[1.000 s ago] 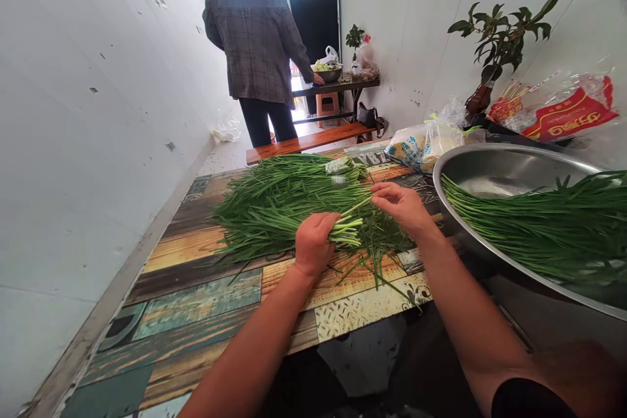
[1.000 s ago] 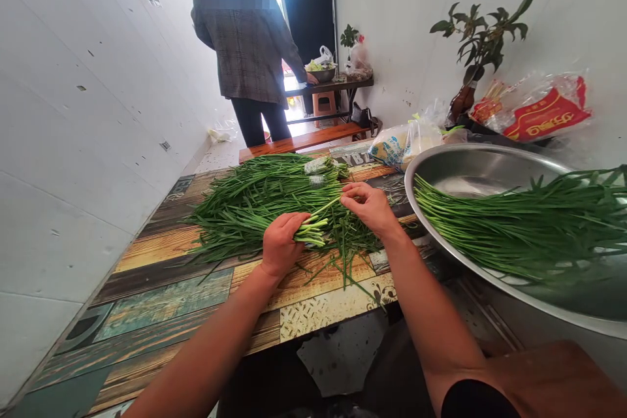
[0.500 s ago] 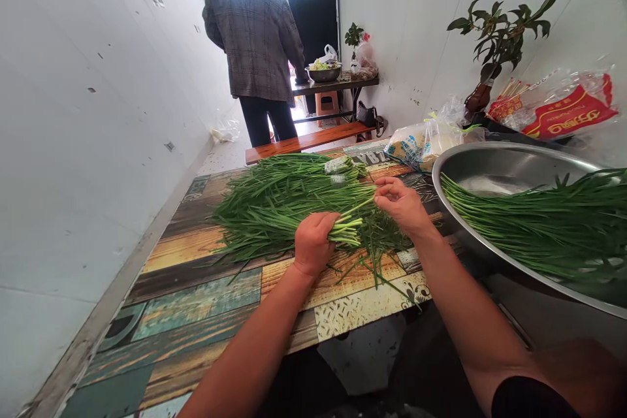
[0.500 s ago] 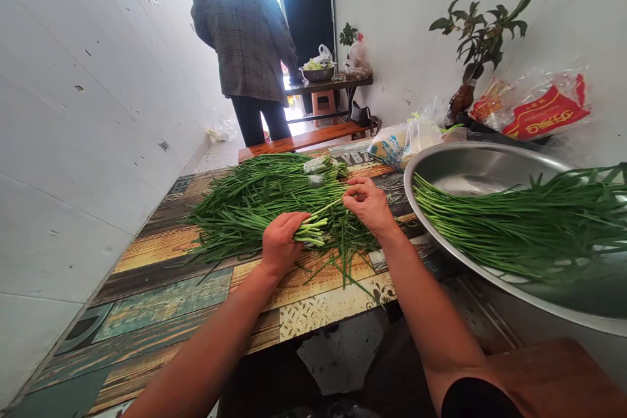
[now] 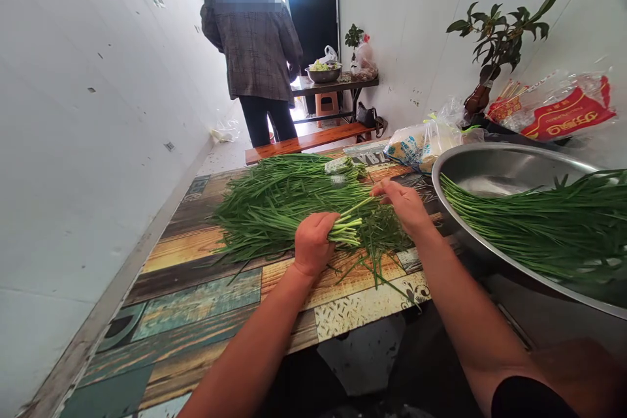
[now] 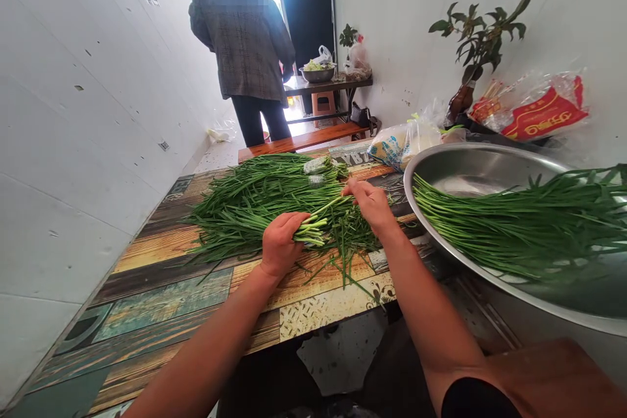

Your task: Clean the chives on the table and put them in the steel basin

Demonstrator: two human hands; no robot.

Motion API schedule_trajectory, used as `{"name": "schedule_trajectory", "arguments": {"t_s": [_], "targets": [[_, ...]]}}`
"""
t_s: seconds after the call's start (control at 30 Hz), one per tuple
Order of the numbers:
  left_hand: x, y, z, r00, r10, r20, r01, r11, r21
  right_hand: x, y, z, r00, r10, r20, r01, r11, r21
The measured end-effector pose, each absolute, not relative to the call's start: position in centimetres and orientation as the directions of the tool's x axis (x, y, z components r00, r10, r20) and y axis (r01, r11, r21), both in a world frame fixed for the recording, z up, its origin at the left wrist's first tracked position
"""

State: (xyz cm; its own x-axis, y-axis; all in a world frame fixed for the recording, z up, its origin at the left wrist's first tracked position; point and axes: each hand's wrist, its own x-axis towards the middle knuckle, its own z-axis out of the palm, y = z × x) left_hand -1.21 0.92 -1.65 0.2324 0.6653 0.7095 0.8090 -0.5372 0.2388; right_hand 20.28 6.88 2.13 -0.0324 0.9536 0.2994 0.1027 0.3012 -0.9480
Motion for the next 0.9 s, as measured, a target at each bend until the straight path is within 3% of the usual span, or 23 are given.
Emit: {"name": "schedule_trajectory", "arguments": {"t_s": [0.13,0.5,0.63,0.8,0.9], "targets": [[-1.20,0.88,-1.57,0.228,0.670,0.707,0.807,-0.536,0.248,20.32,6.60,2.25,-0.083,0.934,0.348,0.164,0.357,-0.920],[-1.18,0.82,-1.45,0.237,0.643,0.728,0.796,-0.558,0.234,20.47,6.49,2.49,-0.087,0.944,0.317,0.147,0.327,-0.933],[-1.16,0.85,-1.42,0.235,0.641,0.731,0.801,-0.554,0.228,20.61,6.44,2.68,-0.082,0.959,0.270,0.067,0.275,-0.959],[-1.22,0.86,-1.50,0.239,0.652,0.720,0.810,-0.543,0.223,20.67,6.50,2.99,-0.044,0.983,0.181,-0.150,0.173,-0.974],[-1.23,0.87,-1.54,0.235,0.654,0.719,0.810,-0.541,0.227,20.62,6.60,2.93,-0.011,0.976,0.218,-0.141,0.214,-0.967]]}}
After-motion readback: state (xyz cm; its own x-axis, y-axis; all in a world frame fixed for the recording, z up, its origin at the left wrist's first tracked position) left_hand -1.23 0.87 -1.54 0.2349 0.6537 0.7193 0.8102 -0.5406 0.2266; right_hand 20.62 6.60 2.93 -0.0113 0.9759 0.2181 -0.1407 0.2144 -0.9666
